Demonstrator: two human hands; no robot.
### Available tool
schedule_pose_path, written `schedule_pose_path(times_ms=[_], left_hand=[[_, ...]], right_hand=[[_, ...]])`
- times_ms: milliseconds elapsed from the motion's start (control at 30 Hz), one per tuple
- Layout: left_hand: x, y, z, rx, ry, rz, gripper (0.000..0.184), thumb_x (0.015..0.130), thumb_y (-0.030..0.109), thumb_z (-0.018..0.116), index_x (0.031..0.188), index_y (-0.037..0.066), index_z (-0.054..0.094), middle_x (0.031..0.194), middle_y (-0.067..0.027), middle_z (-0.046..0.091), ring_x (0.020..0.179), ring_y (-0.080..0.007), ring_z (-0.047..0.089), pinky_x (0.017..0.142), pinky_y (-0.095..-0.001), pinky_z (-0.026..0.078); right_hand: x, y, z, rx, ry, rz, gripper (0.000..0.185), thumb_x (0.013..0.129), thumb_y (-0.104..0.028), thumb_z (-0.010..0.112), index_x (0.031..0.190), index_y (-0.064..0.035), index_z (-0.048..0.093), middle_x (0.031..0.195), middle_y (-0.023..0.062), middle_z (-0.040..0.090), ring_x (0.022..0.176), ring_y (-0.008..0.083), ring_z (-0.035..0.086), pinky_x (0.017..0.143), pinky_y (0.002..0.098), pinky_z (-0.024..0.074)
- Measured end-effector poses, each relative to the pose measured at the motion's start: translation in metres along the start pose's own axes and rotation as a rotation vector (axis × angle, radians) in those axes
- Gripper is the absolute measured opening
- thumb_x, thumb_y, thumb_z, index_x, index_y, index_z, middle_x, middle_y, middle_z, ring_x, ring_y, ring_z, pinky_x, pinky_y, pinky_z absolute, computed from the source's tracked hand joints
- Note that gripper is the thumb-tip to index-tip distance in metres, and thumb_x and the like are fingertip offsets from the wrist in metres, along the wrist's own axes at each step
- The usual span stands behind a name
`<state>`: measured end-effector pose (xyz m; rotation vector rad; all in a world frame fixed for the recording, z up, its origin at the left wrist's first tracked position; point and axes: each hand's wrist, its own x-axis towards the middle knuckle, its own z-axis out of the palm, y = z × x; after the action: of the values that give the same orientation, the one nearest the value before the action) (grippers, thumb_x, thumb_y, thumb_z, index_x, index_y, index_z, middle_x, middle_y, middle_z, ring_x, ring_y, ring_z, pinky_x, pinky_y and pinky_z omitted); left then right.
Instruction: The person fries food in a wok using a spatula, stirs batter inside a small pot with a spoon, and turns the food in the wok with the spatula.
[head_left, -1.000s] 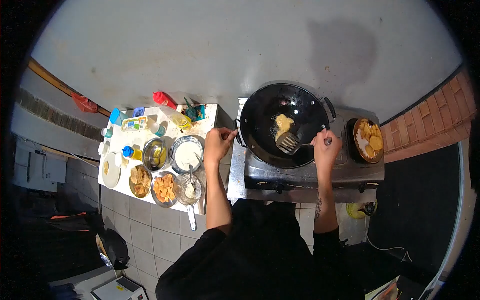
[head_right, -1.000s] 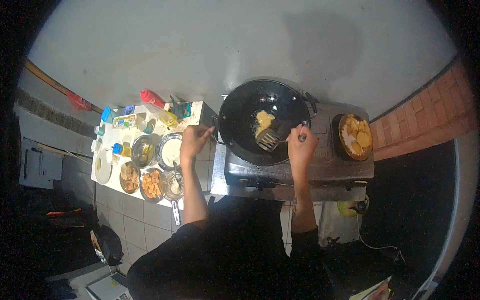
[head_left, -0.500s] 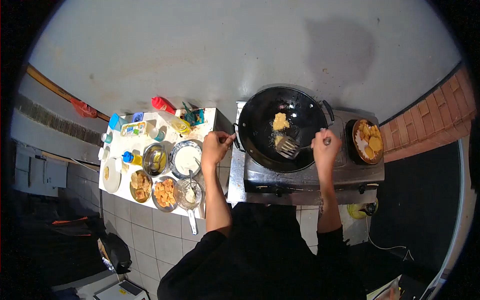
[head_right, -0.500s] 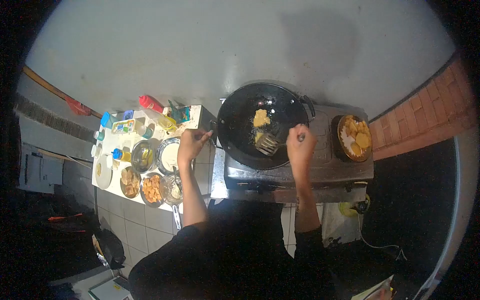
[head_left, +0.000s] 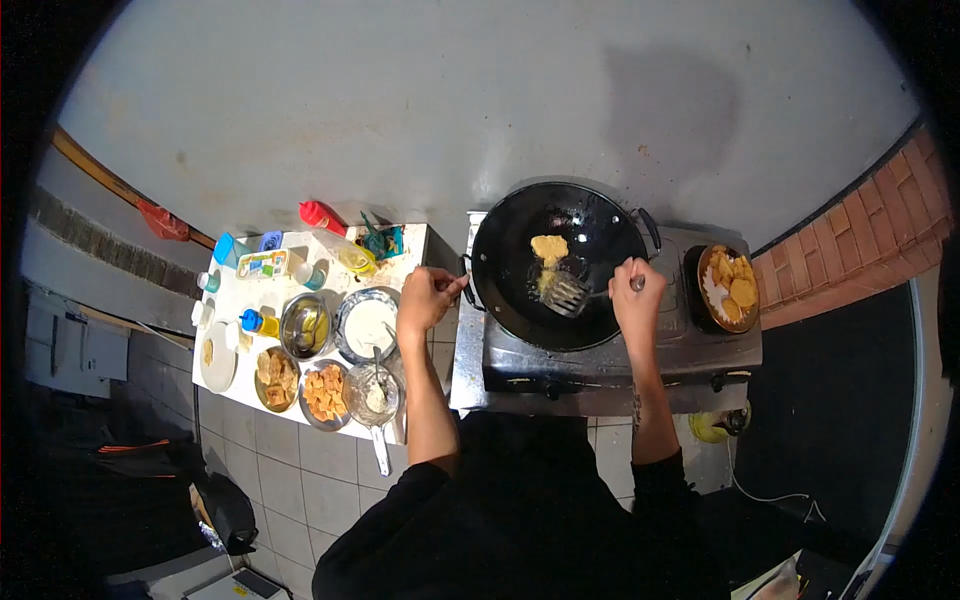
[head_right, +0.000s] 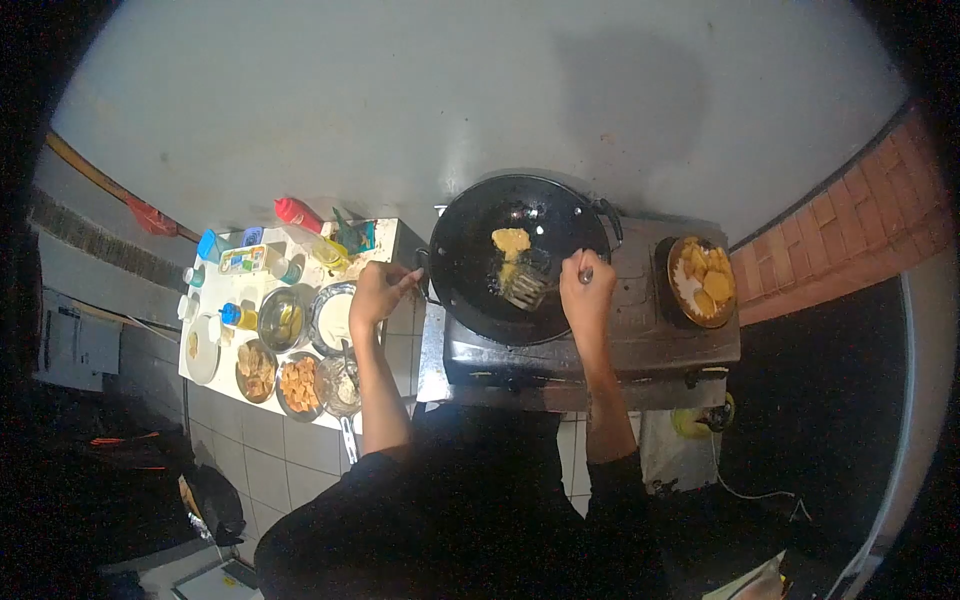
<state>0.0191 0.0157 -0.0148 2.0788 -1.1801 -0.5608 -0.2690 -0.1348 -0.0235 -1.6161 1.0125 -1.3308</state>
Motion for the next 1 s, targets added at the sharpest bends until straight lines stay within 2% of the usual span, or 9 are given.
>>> schedule_pose_path(times_ms=[67, 100, 200, 400, 500, 600, 633, 867, 1000], left_hand=[[0.0, -0.006, 0.002, -0.022, 0.036, 0.022, 0.032, 0.082, 0.03, 0.079, 0.082, -0.002, 0.074, 0.056, -0.0099, 0.058, 0.052, -0.0196, 0.055, 0.054, -0.0351, 0.045], [0.0, -0.006, 0.002, -0.029, 0.034, 0.011, 0.032, 0.082, 0.03, 0.079, 0.082, -0.002, 0.074, 0.056, -0.0102, 0.058, 0.052, -0.0199, 0.055, 0.054, -0.0352, 0.045], [0.001, -0.004, 0.002, -0.018, 0.034, 0.022, 0.033, 0.081, 0.031, 0.079, 0.082, -0.002, 0.074, 0.057, -0.011, 0.059, 0.052, -0.0207, 0.055, 0.055, -0.0353, 0.045], [0.0, -0.008, 0.003, -0.015, 0.029, 0.037, 0.032, 0.081, 0.029, 0.08, 0.083, -0.002, 0.074, 0.06, -0.0129, 0.061, 0.055, -0.0224, 0.058, 0.057, -0.036, 0.047], [-0.002, -0.006, 0.003, -0.013, 0.028, 0.024, 0.031, 0.081, 0.029, 0.08, 0.083, -0.002, 0.074, 0.061, -0.0131, 0.062, 0.056, -0.023, 0.058, 0.057, -0.0362, 0.047], [-0.004, -0.002, 0.002, -0.023, 0.037, 0.019, 0.03, 0.081, 0.028, 0.08, 0.083, -0.001, 0.074, 0.061, -0.0129, 0.062, 0.055, -0.0228, 0.056, 0.057, -0.0364, 0.046], [-0.006, -0.002, 0.002, -0.032, 0.047, 0.02, 0.029, 0.081, 0.028, 0.08, 0.083, -0.001, 0.074, 0.061, -0.0128, 0.062, 0.055, -0.0225, 0.055, 0.057, -0.0365, 0.045], [-0.005, -0.003, 0.004, -0.054, 0.029, -0.007, 0.028, 0.081, 0.027, 0.08, 0.084, 0.0, 0.074, 0.06, -0.0116, 0.06, 0.055, -0.0209, 0.053, 0.057, -0.036, 0.044], [-0.006, -0.003, 0.004, -0.048, 0.047, 0.018, 0.028, 0.081, 0.027, 0.08, 0.084, 0.0, 0.074, 0.06, -0.0113, 0.059, 0.054, -0.0204, 0.052, 0.056, -0.0355, 0.044]], right_hand=[[0.002, 0.006, -0.007, -0.086, 0.053, -0.017, 0.031, 0.089, -0.002, 0.058, 0.065, -0.0005, 0.038, 0.057, 0.0035, 0.037, 0.058, 0.006, 0.038, 0.048, 0.0299, 0.0329], [0.005, -0.008, -0.01, -0.123, 0.066, 0.093, 0.03, 0.088, -0.003, 0.059, 0.065, 0.0001, 0.038, 0.058, 0.0055, 0.038, 0.061, 0.0077, 0.039, 0.052, 0.031, 0.0355], [0.006, 0.002, 0.002, -0.075, 0.105, 0.026, 0.029, 0.087, -0.003, 0.059, 0.065, 0.0006, 0.041, 0.058, 0.0056, 0.04, 0.061, 0.0081, 0.041, 0.053, 0.0313, 0.0368], [0.011, -0.013, -0.004, -0.059, 0.033, 0.079, 0.027, 0.087, 0.0, 0.058, 0.067, 0.0006, 0.04, 0.059, 0.0025, 0.043, 0.057, 0.0083, 0.045, 0.051, 0.0304, 0.0379], [0.01, -0.007, 0.005, 0.127, -0.002, 0.086, 0.026, 0.086, 0.002, 0.058, 0.065, -0.0005, 0.042, 0.059, 0.0009, 0.044, 0.056, 0.0072, 0.045, 0.048, 0.0279, 0.0363], [0.013, -0.004, -0.003, -0.032, -0.049, -0.037, 0.027, 0.088, 0.001, 0.057, 0.065, -0.0007, 0.044, 0.06, 0.0006, 0.045, 0.055, 0.0069, 0.045, 0.048, 0.0271, 0.0359], [0.013, -0.018, -0.005, -0.002, 0.001, 0.068, 0.026, 0.089, 0.0, 0.057, 0.065, -0.0001, 0.045, 0.06, 0.0016, 0.046, 0.055, 0.007, 0.047, 0.049, 0.0281, 0.0372], [0.011, -0.012, -0.002, 0.121, -0.072, 0.099, 0.029, 0.09, 0.0, 0.055, 0.066, -0.0026, 0.039, 0.06, 0.0003, 0.043, 0.053, 0.008, 0.044, 0.048, 0.0276, 0.038], [0.022, -0.011, -0.007, 0.012, 0.04, 0.045, 0.031, 0.089, 0.001, 0.055, 0.065, -0.0039, 0.037, 0.058, -0.0004, 0.04, 0.052, 0.0072, 0.043, 0.047, 0.0274, 0.0375]])
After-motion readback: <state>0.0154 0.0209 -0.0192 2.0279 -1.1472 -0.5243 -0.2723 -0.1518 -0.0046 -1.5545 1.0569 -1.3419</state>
